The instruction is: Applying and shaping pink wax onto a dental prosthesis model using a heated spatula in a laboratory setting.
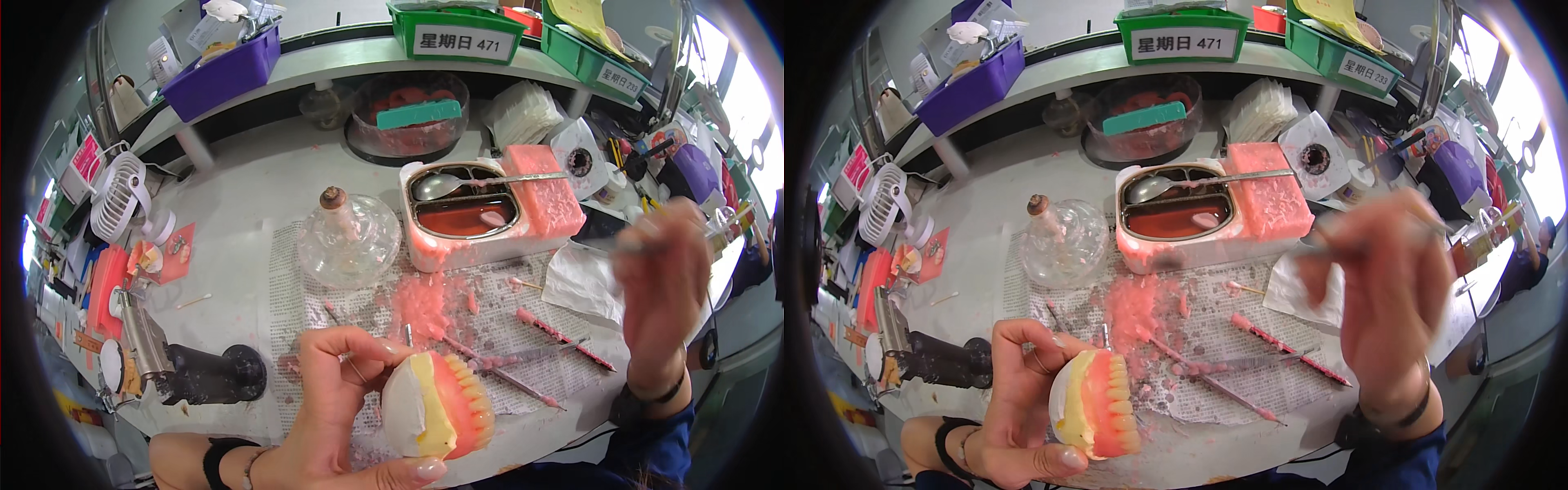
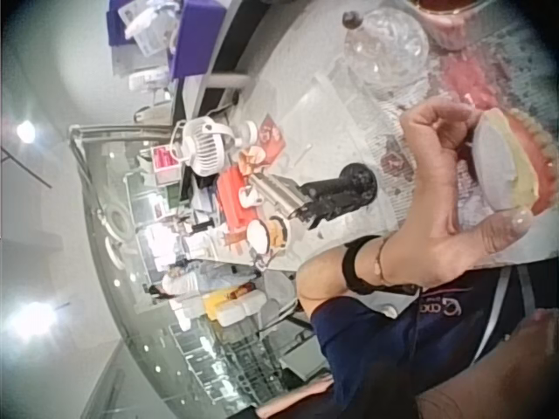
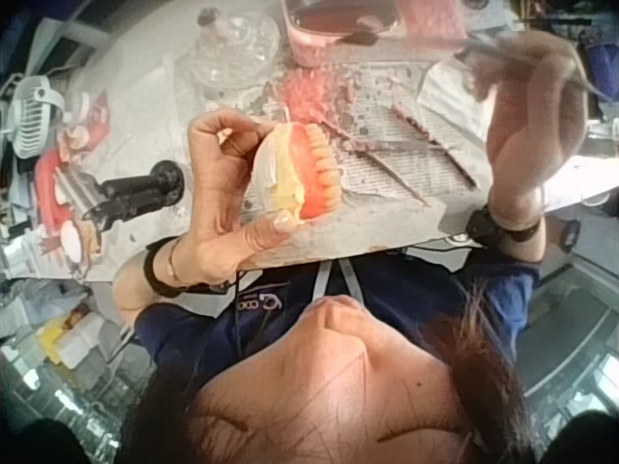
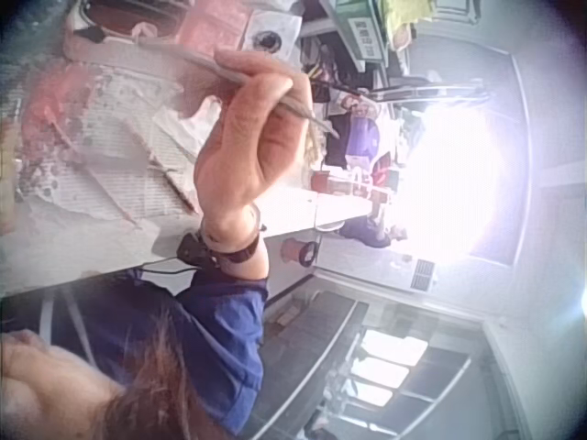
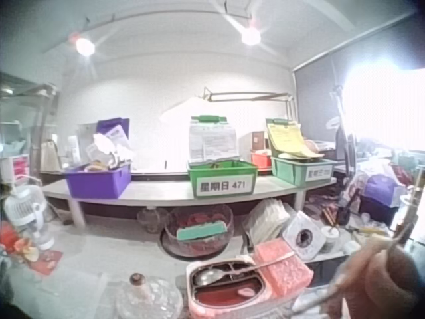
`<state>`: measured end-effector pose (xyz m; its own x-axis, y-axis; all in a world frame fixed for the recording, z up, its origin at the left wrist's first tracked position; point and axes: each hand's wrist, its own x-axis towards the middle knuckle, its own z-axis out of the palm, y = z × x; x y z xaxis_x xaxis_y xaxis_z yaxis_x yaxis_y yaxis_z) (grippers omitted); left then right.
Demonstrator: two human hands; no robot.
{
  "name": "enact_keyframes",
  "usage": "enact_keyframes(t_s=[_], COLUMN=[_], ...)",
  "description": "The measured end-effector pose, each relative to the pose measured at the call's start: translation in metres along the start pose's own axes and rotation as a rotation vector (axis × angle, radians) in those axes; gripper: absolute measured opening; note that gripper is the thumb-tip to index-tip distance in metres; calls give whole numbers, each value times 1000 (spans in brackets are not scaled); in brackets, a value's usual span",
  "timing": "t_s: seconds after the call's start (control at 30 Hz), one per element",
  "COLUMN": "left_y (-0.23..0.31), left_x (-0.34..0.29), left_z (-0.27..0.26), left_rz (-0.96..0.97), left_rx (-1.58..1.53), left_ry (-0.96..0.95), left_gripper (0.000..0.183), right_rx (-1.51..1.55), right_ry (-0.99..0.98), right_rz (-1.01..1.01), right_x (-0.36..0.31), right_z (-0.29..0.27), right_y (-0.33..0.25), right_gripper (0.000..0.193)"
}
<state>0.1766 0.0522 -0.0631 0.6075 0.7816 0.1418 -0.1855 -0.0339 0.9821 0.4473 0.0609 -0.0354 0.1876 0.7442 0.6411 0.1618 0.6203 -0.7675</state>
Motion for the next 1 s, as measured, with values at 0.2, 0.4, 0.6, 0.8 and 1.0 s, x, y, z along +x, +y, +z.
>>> enact_keyframes(t_s=[0.2,0.4,0.6,0.8,1.0], left_y=[1,1,3,3,-5], left_x=[1,4,1,3,0], left_z=[-1,6,4,12,2], left_rz=[59,-8,-22,14,109], left_rx=[23,-101,-132,-113,58], left_ry=[-40,6,29,50,10], left_gripper=[73,75,75,77,74], right_rx=[40,345,221,19,-77], right_ry=[-197,-21,-170,-164,-212], right_rz=[499,181,-118,-222,-278], right_x=[12,0,-15,-19,-22], right_z=[8,0,26,10,8], right_y=[36,-15,-33,-58,-57], right_gripper=[29,33,34,31,27])
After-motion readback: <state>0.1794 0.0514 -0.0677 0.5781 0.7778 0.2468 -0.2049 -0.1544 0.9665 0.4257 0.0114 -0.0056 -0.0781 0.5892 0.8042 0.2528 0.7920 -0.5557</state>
